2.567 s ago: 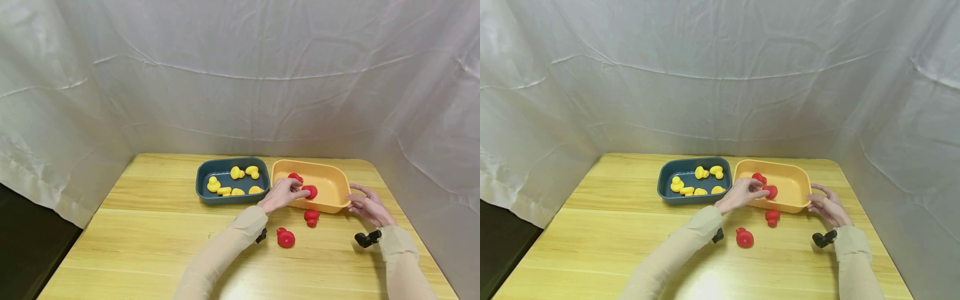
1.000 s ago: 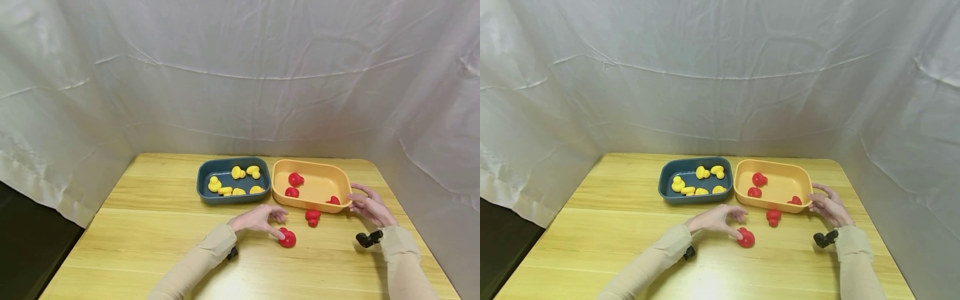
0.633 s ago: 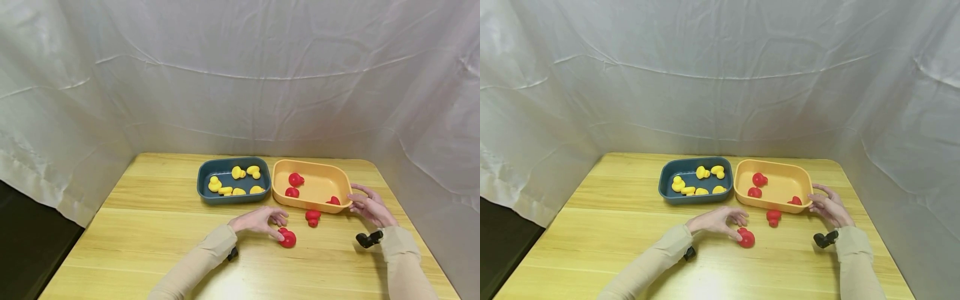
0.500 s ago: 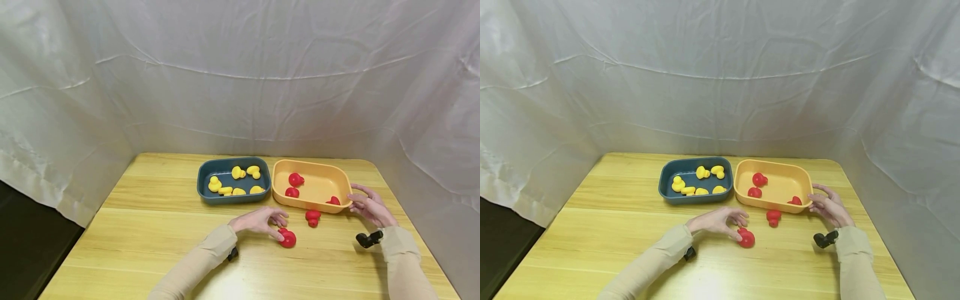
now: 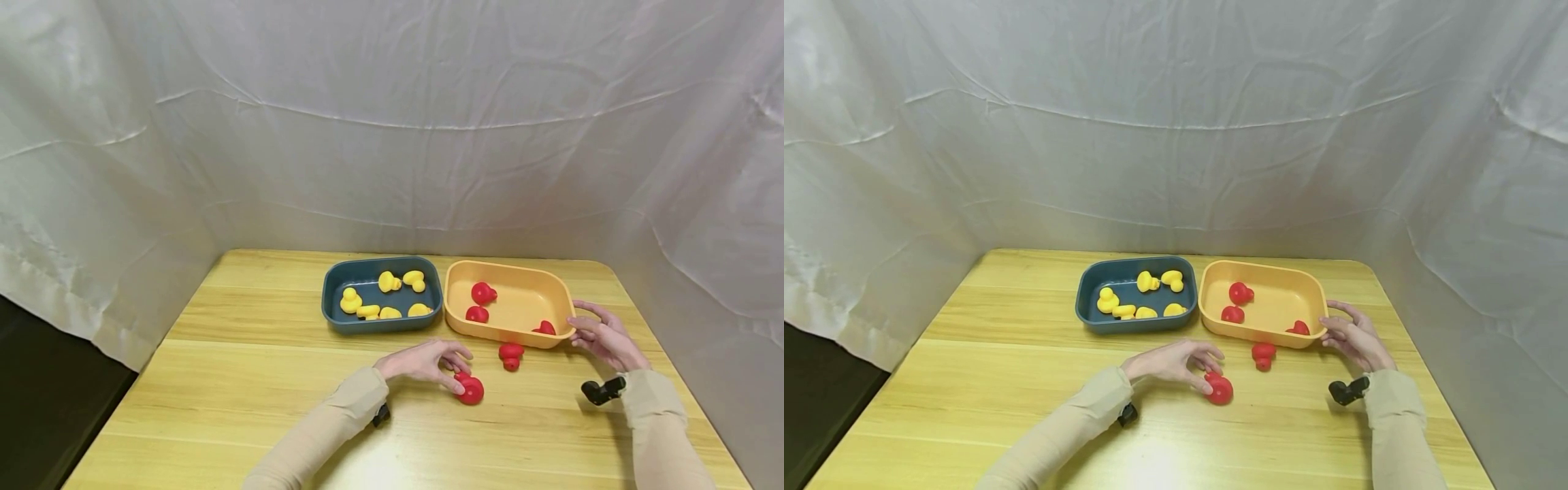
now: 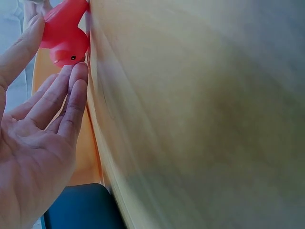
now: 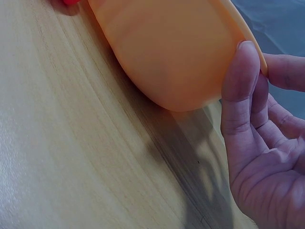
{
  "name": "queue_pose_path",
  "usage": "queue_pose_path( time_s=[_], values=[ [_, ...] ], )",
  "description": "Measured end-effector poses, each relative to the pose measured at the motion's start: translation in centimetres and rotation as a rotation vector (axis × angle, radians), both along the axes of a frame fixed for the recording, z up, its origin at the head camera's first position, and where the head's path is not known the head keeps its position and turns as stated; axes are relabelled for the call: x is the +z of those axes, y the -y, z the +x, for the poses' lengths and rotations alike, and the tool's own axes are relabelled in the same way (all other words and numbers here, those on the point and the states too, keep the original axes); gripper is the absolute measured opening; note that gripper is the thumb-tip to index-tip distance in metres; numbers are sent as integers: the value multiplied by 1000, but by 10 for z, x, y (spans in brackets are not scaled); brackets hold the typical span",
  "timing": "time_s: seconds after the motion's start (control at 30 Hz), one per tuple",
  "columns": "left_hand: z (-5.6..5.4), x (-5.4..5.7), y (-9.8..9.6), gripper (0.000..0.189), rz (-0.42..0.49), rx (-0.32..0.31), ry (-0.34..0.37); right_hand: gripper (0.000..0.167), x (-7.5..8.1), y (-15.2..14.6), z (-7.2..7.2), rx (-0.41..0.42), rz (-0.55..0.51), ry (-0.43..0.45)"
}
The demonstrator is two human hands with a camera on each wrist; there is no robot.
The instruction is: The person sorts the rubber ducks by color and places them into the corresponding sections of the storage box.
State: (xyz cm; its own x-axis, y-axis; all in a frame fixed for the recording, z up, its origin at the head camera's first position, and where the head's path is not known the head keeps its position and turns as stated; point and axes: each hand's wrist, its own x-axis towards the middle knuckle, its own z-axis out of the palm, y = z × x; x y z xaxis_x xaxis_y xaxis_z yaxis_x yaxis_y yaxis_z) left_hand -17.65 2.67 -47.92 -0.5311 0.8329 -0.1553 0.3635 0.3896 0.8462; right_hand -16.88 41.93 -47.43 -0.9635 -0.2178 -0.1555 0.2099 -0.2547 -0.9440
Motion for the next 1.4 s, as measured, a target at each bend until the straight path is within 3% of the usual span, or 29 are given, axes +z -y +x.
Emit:
queue_pose_path(
  time_s=[0.53, 0.9, 1.4],
  values=[
    [-1, 0, 0, 57, 21, 0, -14, 30, 0, 0, 0, 4, -8, -8],
    [-1, -1, 2, 57, 84, 15, 8, 30, 1, 0, 0, 2, 3, -6],
    [-1, -2, 4, 55, 158, 116, 124, 30, 0, 0, -1, -5, -2, 1]
  ],
)
